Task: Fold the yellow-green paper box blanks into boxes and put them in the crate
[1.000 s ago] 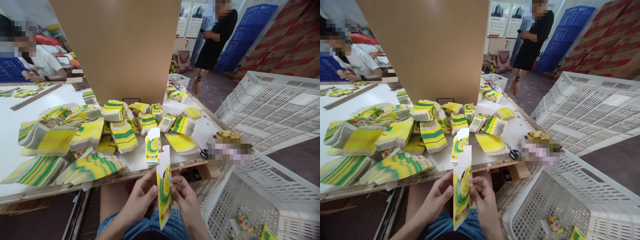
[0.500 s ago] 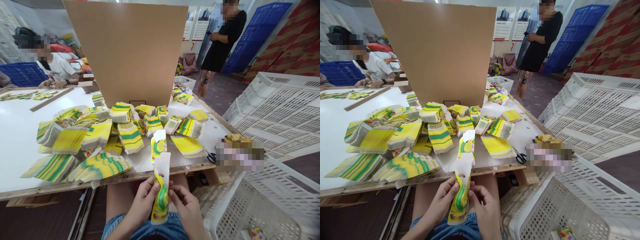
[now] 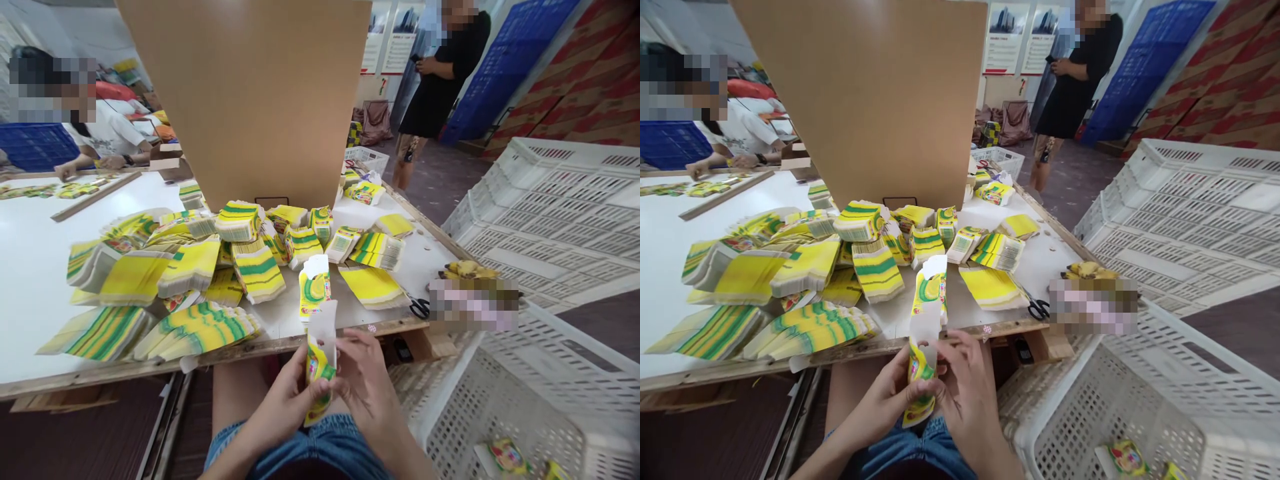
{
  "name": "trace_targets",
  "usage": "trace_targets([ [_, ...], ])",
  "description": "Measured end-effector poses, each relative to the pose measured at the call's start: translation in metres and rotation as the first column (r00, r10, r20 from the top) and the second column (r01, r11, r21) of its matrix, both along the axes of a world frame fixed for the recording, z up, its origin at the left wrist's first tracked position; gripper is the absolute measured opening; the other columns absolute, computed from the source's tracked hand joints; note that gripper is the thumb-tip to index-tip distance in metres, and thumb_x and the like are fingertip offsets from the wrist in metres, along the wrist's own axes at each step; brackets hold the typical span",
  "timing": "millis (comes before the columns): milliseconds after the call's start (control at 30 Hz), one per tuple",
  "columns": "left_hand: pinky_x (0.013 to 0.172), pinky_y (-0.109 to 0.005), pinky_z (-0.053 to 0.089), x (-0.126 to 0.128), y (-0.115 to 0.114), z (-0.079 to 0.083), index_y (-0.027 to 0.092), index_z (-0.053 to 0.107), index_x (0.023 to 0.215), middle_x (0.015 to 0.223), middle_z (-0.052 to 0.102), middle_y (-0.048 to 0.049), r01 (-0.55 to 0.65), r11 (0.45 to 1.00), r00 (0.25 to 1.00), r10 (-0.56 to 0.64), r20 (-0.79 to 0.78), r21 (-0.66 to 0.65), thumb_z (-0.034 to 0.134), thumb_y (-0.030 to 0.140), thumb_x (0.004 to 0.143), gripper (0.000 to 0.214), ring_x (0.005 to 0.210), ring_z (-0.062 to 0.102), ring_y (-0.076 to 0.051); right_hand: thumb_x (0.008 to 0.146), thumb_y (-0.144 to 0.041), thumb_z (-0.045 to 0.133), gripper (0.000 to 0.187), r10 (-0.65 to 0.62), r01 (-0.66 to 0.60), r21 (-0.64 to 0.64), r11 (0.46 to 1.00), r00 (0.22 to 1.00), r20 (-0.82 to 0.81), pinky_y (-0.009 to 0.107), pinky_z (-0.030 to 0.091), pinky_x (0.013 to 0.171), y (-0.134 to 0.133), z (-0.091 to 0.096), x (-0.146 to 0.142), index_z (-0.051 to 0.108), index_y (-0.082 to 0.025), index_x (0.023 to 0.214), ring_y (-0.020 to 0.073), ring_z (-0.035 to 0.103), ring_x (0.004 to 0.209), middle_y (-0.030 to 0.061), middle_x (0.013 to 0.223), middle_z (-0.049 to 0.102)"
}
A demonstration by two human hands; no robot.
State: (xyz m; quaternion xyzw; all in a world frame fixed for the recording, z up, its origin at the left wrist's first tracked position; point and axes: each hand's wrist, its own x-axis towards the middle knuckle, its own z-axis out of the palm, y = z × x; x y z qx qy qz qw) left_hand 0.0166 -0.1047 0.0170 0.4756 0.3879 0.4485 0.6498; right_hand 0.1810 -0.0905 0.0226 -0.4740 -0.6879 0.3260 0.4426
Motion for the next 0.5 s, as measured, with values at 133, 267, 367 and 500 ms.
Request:
trace_targets([
  [133,0.112,-0.044,0.031,-0.002,0.001,0.010,0.020,0.034,0.145,0.139,0.052,-0.0130,0.074,0.984,0.965,-0.030,-0.259,0.160,0.057,0.026,0.088,0.062,0.133,0.042,-0.030,0.082,-0.033,0.065,0.012,0.128,-0.137,0.008,0.991,0.947,0.295,0.054,0.034,0.104,0.013,0.017,0.004,0.074,-0.029,0.090,0.0340,0.044,0.121,0.0081,0.128,0.054],
  [267,0.113,-0.042,0.029,0.000,0.001,0.014,0.019,0.035,0.145,0.142,0.049,-0.0125,0.141,0.974,0.951,-0.084,-0.297,0.176,0.052,0.024,0.090,0.057,0.133,0.042,-0.028,0.080,-0.029,0.067,0.013,0.199,-0.181,-0.094,0.979,0.951,0.237,0.046,0.043,0.097,0.019,0.023,-0.001,0.074,-0.024,0.071,0.0314,0.051,0.116,0.0084,0.127,0.056],
  [367,0.109,-0.040,0.035,-0.001,0.002,0.007,0.019,0.042,0.140,0.133,0.056,-0.0115,0.099,0.987,0.970,-0.069,-0.232,0.123,0.055,0.026,0.089,0.054,0.122,0.051,-0.027,0.082,-0.030,0.065,0.017,0.207,-0.185,-0.155,0.970,0.969,0.135,0.039,0.047,0.092,0.021,0.023,-0.002,0.073,-0.023,0.068,0.0278,0.058,0.107,0.0085,0.122,0.059],
  [500,0.101,-0.040,0.041,-0.002,0.004,-0.003,0.020,0.048,0.135,0.125,0.061,-0.0101,0.050,0.998,0.998,-0.049,-0.034,0.031,0.061,0.028,0.086,0.051,0.113,0.056,-0.027,0.083,-0.035,0.065,0.027,0.099,-0.107,-0.207,0.973,0.994,-0.048,0.036,0.050,0.087,0.019,0.012,0.000,0.068,-0.024,0.107,0.0246,0.064,0.099,0.0080,0.106,0.069],
])
